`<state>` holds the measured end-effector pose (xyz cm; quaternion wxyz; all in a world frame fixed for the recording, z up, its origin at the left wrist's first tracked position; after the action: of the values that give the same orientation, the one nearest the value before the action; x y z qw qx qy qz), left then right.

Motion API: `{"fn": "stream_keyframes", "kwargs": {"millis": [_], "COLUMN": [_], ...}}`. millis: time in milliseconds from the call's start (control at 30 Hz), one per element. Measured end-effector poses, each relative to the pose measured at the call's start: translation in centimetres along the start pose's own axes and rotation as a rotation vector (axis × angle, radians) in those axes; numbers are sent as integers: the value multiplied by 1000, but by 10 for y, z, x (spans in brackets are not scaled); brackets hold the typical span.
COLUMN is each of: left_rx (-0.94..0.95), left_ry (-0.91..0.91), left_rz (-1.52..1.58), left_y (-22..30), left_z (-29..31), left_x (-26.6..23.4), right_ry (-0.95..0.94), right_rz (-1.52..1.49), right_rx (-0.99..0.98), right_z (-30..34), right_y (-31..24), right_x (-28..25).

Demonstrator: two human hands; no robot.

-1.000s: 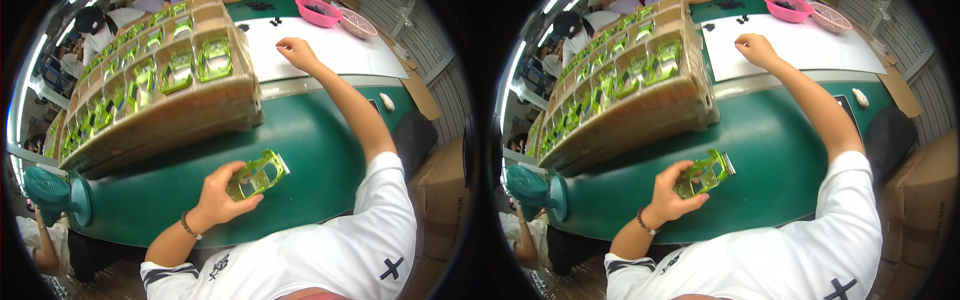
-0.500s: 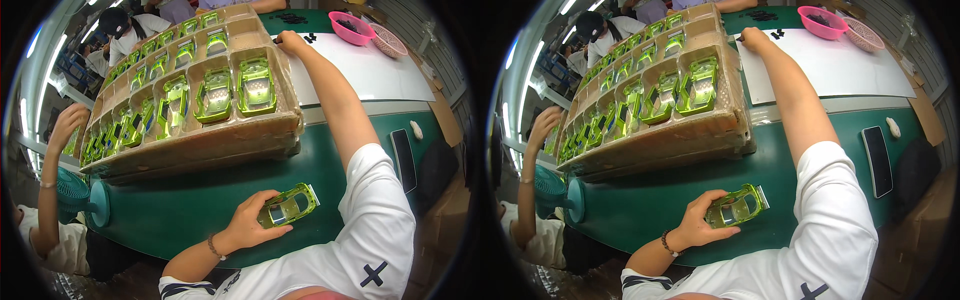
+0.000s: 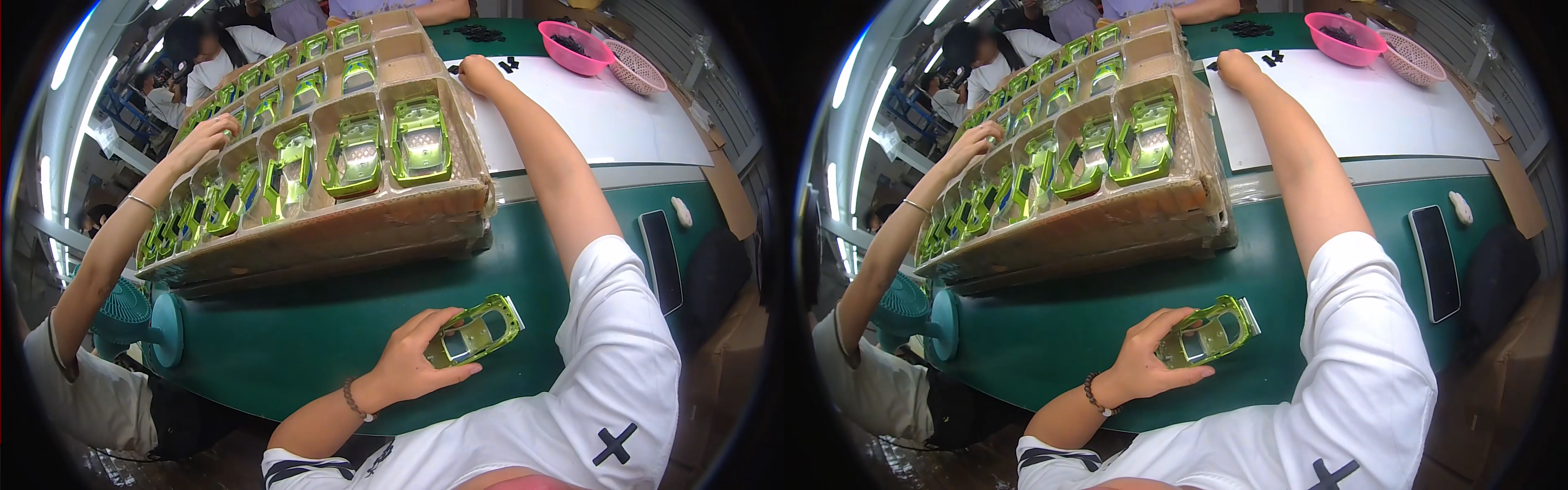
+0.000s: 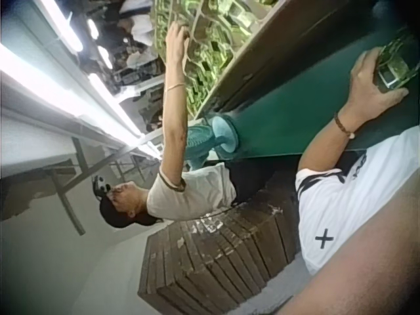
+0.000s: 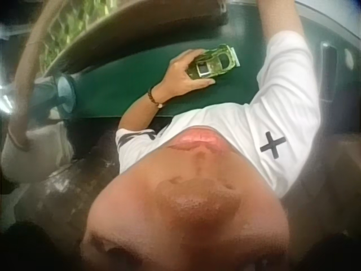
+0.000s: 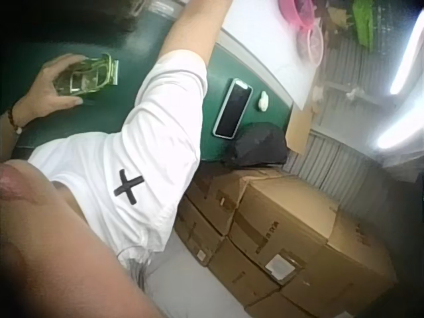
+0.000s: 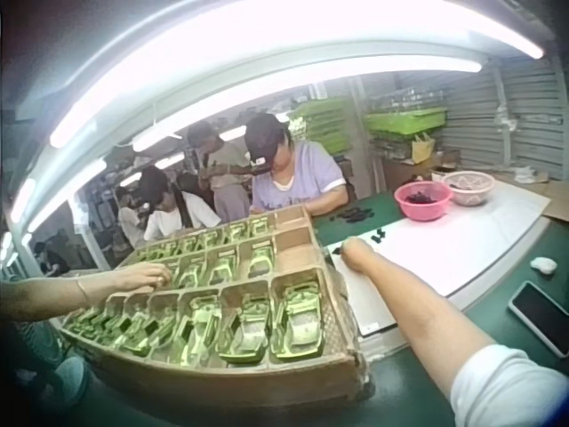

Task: The person assembles small green toy cars by hand at a green workbench. They pick up car bodies from a cardboard tray, insert small black components into the chassis, and place the finished units back into the tray. The process is repeated for multiple units throughout the clip.

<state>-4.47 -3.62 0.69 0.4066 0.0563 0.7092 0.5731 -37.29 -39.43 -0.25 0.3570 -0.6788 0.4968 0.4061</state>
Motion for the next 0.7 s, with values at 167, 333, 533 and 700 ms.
{"fn": "stream_keyframes", "kwargs": {"millis": [167,333,533,700], "left_rx": [-3,6,59,92], "left_ry": [-6,7,-10,55], "left_rz": [-4,-11,-27,227], "left_y": [3,2,7,4], "left_z": [0,3,-1,10], "left_x": [1,0,0,-4], "right_ry": [255,343,598,652], "right_rz": [-51,-150,-582,-1249], "right_rx": [108,161,210,-135], "right_z": [9,15,37,117], "right_y": [15,12,21,-36], "right_x": [2,-4,-31,-121]}}
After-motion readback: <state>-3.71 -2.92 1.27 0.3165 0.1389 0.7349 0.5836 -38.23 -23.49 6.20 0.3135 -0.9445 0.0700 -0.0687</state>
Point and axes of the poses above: each hand's wrist, its own z-axis away from the middle knuckle, its own x-axis out of the palm, y = z × x, the point moved 3 cm from there along -z, towards the middle knuckle, and after that the axes turned 12 degrees about -x, right-handed, at the moved point
